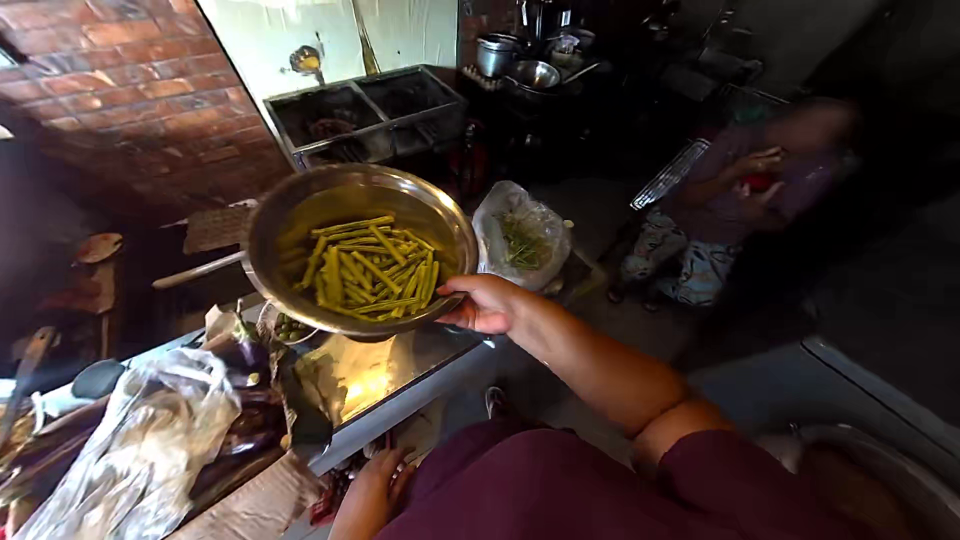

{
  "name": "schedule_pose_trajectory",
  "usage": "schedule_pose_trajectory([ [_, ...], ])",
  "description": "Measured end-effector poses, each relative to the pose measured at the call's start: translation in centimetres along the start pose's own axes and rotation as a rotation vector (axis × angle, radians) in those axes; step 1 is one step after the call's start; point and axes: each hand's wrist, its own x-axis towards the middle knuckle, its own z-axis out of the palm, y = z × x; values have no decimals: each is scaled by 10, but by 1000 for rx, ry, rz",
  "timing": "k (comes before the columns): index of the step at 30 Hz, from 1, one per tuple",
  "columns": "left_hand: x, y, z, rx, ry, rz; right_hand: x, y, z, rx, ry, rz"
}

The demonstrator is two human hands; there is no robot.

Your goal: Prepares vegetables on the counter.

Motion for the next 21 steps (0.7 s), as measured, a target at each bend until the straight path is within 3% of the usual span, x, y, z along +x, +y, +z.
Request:
schedule_pose_trajectory([
  [8,94,55,-9,16,-11,-115,81,-57,-147,24,328,-154],
  [13,141,79,-10,72,-148,-232,152,-57,-222,9,390,-10],
  [16,155,92,-11,52,-119,-285,180,-34,-240,-82,452,73],
  [21,144,89,-8,-16,-42,-358,181,-32,-235,-45,398,86],
])
